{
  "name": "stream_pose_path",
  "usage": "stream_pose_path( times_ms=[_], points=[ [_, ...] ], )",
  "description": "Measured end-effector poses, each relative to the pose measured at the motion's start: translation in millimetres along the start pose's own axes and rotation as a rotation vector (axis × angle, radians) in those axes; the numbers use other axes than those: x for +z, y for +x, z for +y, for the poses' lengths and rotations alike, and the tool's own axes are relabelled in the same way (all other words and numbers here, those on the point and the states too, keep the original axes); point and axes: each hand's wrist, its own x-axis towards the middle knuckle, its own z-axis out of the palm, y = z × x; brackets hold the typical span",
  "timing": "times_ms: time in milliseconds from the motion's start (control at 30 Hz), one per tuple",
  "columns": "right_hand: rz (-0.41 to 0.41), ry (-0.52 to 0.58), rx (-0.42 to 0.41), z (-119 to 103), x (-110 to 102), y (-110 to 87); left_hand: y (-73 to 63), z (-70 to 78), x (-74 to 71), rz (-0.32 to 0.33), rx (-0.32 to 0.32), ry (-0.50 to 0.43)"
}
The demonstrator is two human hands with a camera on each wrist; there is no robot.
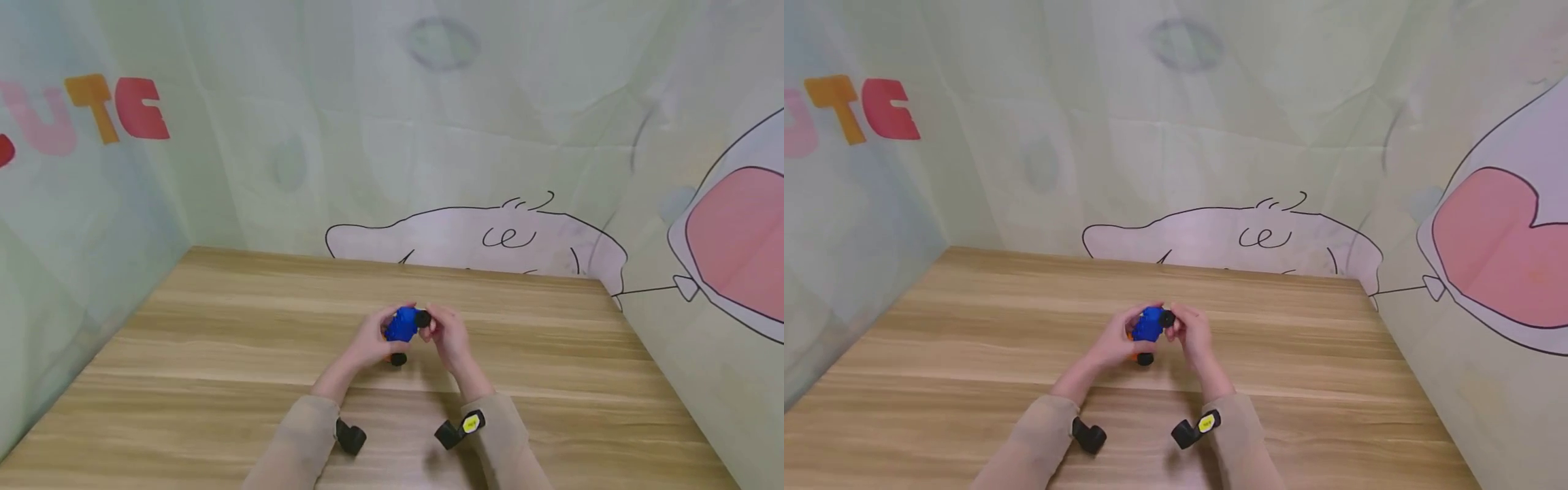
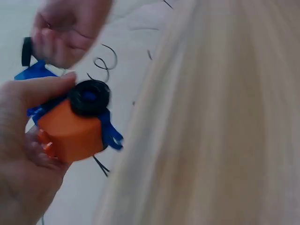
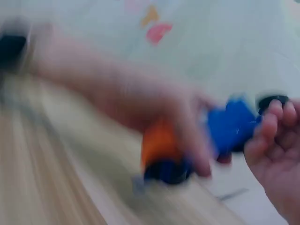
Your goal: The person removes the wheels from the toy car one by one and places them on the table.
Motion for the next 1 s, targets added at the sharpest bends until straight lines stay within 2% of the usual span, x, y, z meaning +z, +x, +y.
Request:
stream_pose_path(
  times_ms=[67,167,267,433,733,833,1000],
  points=[
    [0.05,-0.013,0.027,-1.9,-0.1,-0.3,0.8,2.3,0.2,0.017,-0.021,0.0],
    [0.082,-0.092,0.08,-0.4,-1.7,0.6,0.9,8.0,0.2,0.052,-0.066,-0.004],
    [0.094,-0.118,0.125,4.1,-2.4,3.0,0.5,11.6,0.3,0.076,-0.12,0.024],
    [0.097,-0.122,0.142,8.9,0.2,5.3,2.0,12.7,2.5,0.117,-0.192,0.067],
    [0.082,-0.129,0.209,8.1,1.6,7.2,4.4,11.7,7.6,0.245,-0.281,0.092],
    [0.073,-0.141,0.22,8.0,0.9,7.7,4.6,10.5,6.9,0.255,-0.3,0.099],
    [0.051,-0.223,0.213,7.4,-0.2,7.5,4.0,8.6,5.7,0.255,-0.312,0.105]
  ],
)
